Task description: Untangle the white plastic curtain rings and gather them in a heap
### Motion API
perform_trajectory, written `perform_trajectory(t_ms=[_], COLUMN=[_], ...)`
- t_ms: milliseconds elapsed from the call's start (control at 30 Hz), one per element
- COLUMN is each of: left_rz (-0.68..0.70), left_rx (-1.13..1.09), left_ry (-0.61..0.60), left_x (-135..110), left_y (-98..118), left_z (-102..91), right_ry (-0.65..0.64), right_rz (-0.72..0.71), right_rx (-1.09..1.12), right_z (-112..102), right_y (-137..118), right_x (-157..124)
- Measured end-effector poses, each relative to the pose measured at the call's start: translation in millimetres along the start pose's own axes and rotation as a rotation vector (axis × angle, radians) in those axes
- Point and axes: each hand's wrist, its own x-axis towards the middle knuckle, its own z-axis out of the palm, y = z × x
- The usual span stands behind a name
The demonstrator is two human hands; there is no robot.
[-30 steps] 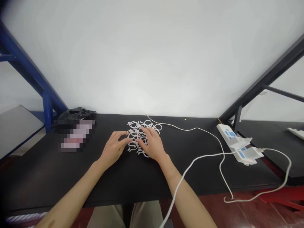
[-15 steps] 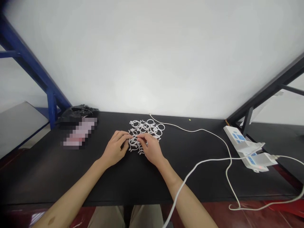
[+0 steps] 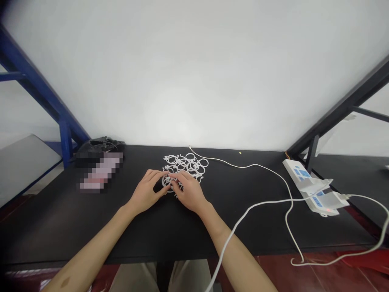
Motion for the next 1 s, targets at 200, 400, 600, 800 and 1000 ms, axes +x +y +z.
perform_trajectory(t_ms=[200, 400, 600, 800, 1000], left_rz=[-0.009, -0.004, -0.095, -0.433, -0.191], left_rx=[0.014, 0.008, 0.142, 0.490, 0.281], left_ry=[-0.009, -0.013, 0.115, 0.107, 0.083], left_x=[-0.6, -0.6, 2.6, -3.6, -1.7], left_y=[-0.4, 2.5, -6.8, -31.1, -20.4], left_z=[0.0, -1.7, -4.0, -12.7, -14.1], right_ry=[0.022, 0.067, 0.040, -0.108, -0.066], right_rz=[0.015, -0.007, -0.011, -0.145, -0.125], right_rx=[-0.021, -0.018, -0.146, -0.302, -0.317], right_z=[1.9, 3.3, 1.9, 8.1, 11.8], right_y=[4.0, 4.8, 4.1, 1.1, 7.0], right_x=[0.4, 2.1, -0.3, -3.6, -3.5])
